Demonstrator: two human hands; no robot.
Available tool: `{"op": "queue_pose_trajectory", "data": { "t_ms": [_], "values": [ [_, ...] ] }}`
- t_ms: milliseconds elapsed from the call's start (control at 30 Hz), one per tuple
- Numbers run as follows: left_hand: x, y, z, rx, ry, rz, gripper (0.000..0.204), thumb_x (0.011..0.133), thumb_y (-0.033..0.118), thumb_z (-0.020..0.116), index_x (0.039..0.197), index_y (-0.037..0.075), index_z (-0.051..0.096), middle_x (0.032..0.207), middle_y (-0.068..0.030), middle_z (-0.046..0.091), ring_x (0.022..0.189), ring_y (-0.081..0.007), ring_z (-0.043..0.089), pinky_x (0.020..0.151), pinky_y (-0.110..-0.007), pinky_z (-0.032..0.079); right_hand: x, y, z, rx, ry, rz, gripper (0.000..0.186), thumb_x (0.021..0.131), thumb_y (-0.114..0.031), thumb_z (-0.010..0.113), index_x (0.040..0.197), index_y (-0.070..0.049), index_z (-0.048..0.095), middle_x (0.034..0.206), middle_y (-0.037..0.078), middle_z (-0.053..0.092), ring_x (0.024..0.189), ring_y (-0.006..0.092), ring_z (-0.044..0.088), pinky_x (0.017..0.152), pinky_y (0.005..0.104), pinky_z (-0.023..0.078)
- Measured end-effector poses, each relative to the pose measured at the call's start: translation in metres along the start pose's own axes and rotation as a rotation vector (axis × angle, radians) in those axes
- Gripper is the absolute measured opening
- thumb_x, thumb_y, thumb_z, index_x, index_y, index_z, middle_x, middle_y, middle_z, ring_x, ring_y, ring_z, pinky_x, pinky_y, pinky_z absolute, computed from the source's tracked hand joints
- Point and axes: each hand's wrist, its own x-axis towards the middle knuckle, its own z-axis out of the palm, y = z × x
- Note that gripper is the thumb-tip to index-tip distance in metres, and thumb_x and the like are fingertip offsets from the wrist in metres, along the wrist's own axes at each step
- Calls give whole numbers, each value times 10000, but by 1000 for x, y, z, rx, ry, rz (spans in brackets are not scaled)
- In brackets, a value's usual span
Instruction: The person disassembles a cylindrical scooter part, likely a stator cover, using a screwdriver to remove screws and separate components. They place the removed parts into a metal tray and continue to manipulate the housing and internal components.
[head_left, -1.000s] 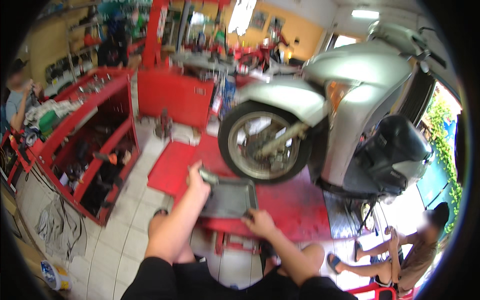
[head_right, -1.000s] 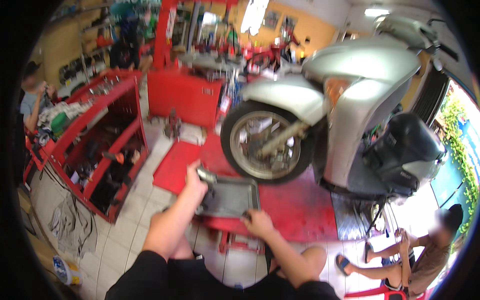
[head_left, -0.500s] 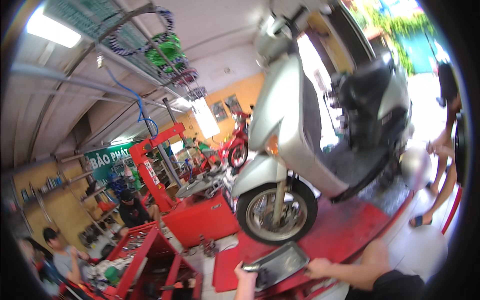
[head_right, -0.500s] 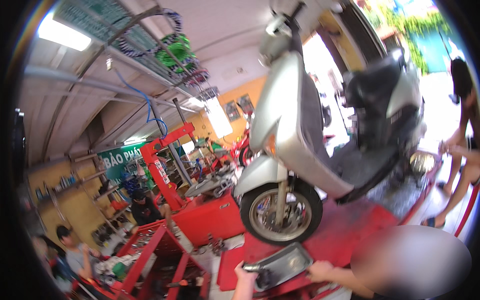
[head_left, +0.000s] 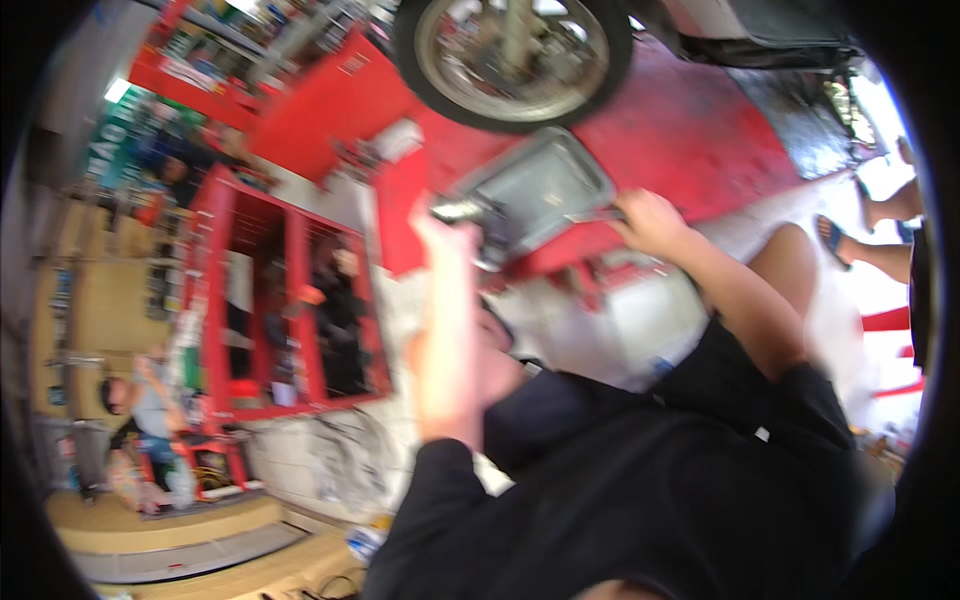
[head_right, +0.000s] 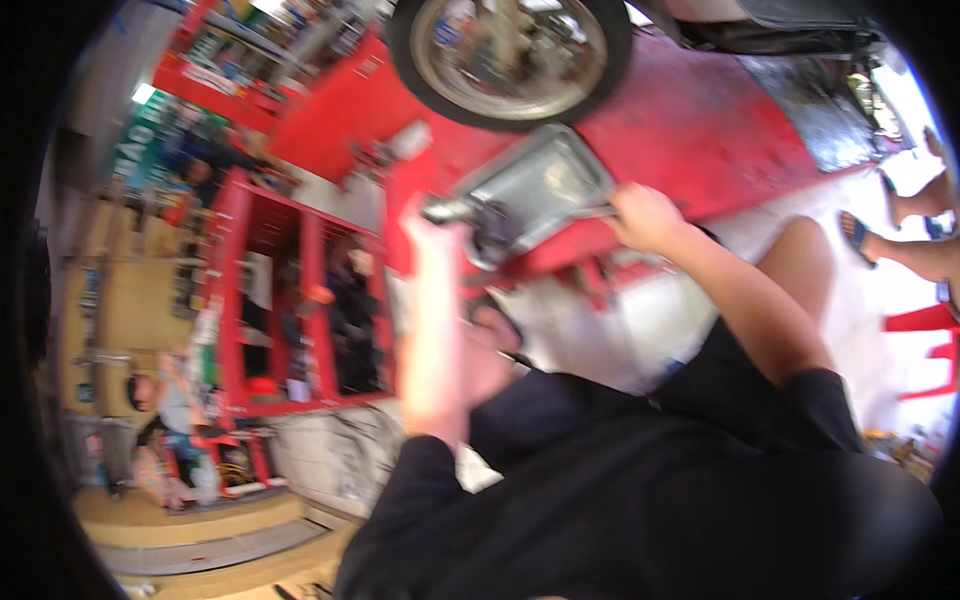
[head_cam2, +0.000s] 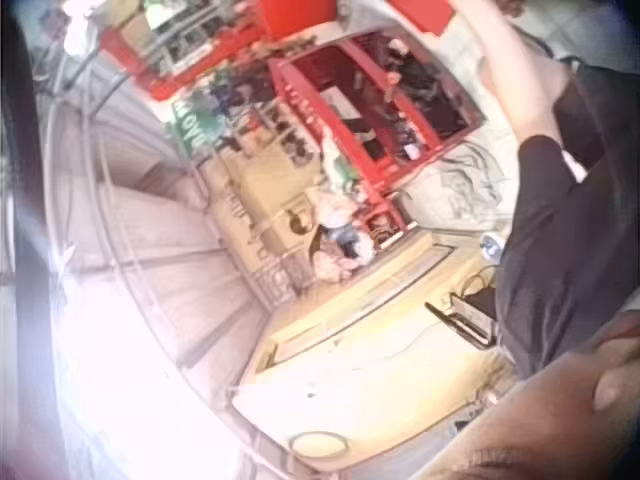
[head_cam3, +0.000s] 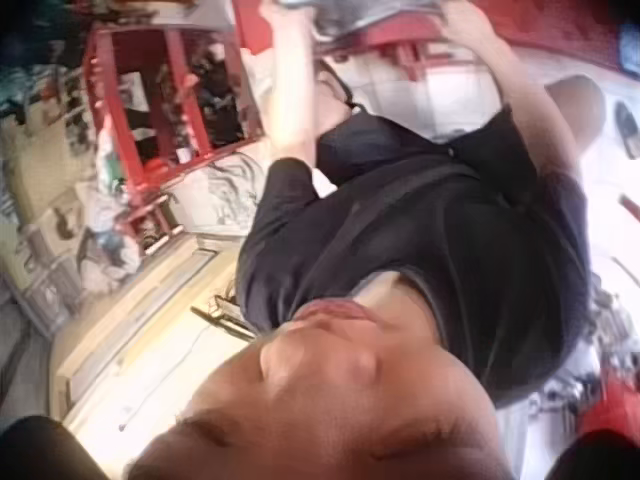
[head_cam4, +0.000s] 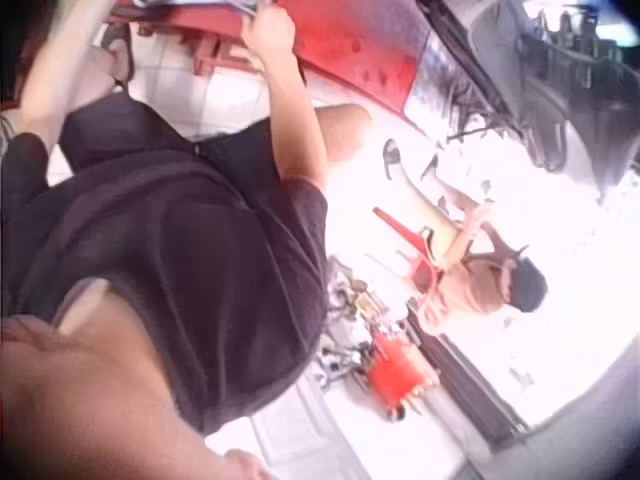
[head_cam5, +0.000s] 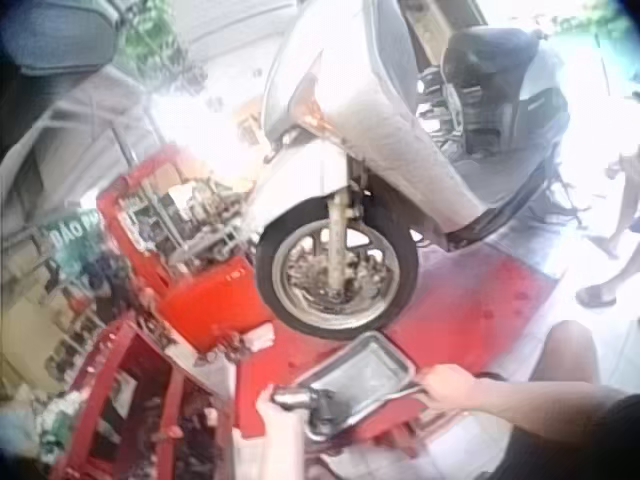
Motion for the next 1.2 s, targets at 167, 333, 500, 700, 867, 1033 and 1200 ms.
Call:
{"op": "queue_pose_trajectory", "data": {
  "t_ms": [167, 333, 500, 700, 867, 1033, 1200],
  "values": [
    [-22, -10, 32, 30, 101, -27, 118, 852, 202, 610, 849, 94, 562, 785, -89, 610, 732, -281, 611, 726, -473, 535, 1, 4, -16, -7, 9, -7, 302, 829, -300, 672, 973, -34, 676, 938, 224, 677, 900, 398, 657, 781, 499, 530],
    [-2, -30, 30, -17, 86, 18, 128, 846, 196, 651, 841, 87, 584, 780, -106, 621, 722, -292, 610, 721, -456, 536, -7, 19, -28, 77, 28, -55, 272, 808, -221, 712, 950, 4, 658, 906, 207, 674, 858, 406, 645, 748, 470, 522],
    [-4, -27, 36, -65, 180, 10, 148, 803, 150, 708, 842, 71, 590, 771, -96, 614, 682, -259, 614, 650, -438, 534, -5, 13, -29, 23, -31, 33, 247, 805, -184, 719, 942, 13, 663, 891, 206, 675, 842, 399, 653, 737, 443, 524],
    [12, -26, 22, -162, 135, 47, 196, 778, 120, 720, 897, 52, 580, 793, -98, 598, 697, -271, 618, 640, -436, 537, 2, 12, -17, 45, -18, -5, 258, 833, -203, 708, 954, 22, 673, 903, 217, 689, 859, 383, 676, 766, 432, 532],
    [-31, -39, 53, -72, 260, 60, 185, 801, 107, 700, 893, 34, 558, 803, -121, 601, 695, -296, 620, 646, -455, 547, 15, 21, -21, 37, 39, 143, 195, 787, -159, 716, 892, 5, 705, 823, 213, 692, 780, 357, 698, 717, 417, 547],
    [-18, -30, 38, -109, 113, -5, 163, 840, 158, 666, 889, 43, 561, 812, -123, 609, 727, -303, 623, 687, -446, 543, 74, 21, 11, -94, 10, 106, 255, 770, -197, 727, 921, 8, 708, 855, 236, 692, 862, 374, 697, 765, 456, 558],
    [-29, -30, 50, -171, -26, 8, 145, 850, 157, 666, 885, 48, 577, 838, -118, 622, 792, -311, 632, 766, -446, 545, 110, 10, 40, -339, -172, 171, 204, 757, -147, 714, 902, -5, 707, 890, 255, 685, 906, 415, 680, 826, 472, 560]
  ]
}}
